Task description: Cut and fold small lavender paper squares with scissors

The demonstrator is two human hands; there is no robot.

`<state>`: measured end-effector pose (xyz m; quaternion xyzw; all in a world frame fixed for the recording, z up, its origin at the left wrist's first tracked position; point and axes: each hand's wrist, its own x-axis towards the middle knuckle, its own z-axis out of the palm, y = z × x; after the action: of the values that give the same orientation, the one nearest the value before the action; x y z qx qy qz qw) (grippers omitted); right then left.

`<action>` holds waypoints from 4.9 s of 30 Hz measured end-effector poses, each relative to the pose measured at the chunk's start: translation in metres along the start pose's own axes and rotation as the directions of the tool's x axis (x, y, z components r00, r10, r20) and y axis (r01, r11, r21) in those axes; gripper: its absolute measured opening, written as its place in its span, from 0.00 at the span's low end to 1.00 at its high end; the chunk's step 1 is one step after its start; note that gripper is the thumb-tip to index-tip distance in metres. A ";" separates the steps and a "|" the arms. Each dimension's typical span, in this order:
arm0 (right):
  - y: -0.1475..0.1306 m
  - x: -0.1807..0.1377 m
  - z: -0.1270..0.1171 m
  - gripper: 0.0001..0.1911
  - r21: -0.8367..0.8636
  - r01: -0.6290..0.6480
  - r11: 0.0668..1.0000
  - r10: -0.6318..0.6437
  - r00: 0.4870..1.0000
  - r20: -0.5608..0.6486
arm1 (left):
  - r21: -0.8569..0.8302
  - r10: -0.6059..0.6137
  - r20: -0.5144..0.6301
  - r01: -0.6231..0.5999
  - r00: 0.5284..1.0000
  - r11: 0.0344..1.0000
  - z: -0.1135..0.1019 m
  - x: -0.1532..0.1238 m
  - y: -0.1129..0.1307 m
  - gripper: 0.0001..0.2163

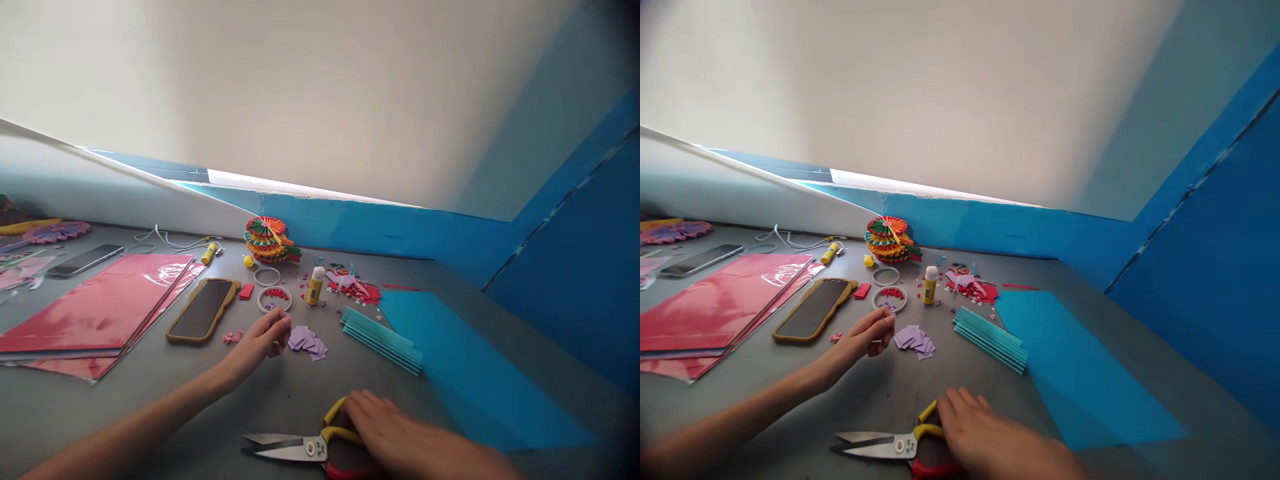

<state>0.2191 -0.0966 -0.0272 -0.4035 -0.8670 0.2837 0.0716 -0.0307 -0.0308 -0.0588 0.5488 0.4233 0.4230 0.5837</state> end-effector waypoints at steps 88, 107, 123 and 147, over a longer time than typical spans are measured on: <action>0.019 0.063 0.039 0.39 0.784 -0.061 0.618 0.070 0.997 0.022 | 0.082 0.137 0.102 -0.146 0.985 0.986 0.006 -0.019 0.035 0.13; 0.003 0.049 0.015 0.28 0.795 -0.122 0.594 0.003 0.989 0.149 | 0.111 0.162 0.053 -0.167 0.985 0.980 0.003 -0.017 0.040 0.13; 0.007 0.054 0.022 0.17 0.837 -0.268 0.476 0.183 0.962 0.204 | 0.140 0.156 -0.008 -0.153 0.988 0.978 0.003 -0.015 0.039 0.12; 0.014 0.047 0.009 0.21 0.754 -0.081 0.652 0.304 0.939 -0.162 | 0.931 0.461 0.163 -0.290 0.872 0.220 -0.064 0.034 0.007 0.09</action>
<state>0.1935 -0.0586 -0.0470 -0.4656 -0.6113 0.5563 0.3164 -0.0829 0.0200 -0.0551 0.8337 0.4834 0.2671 0.0043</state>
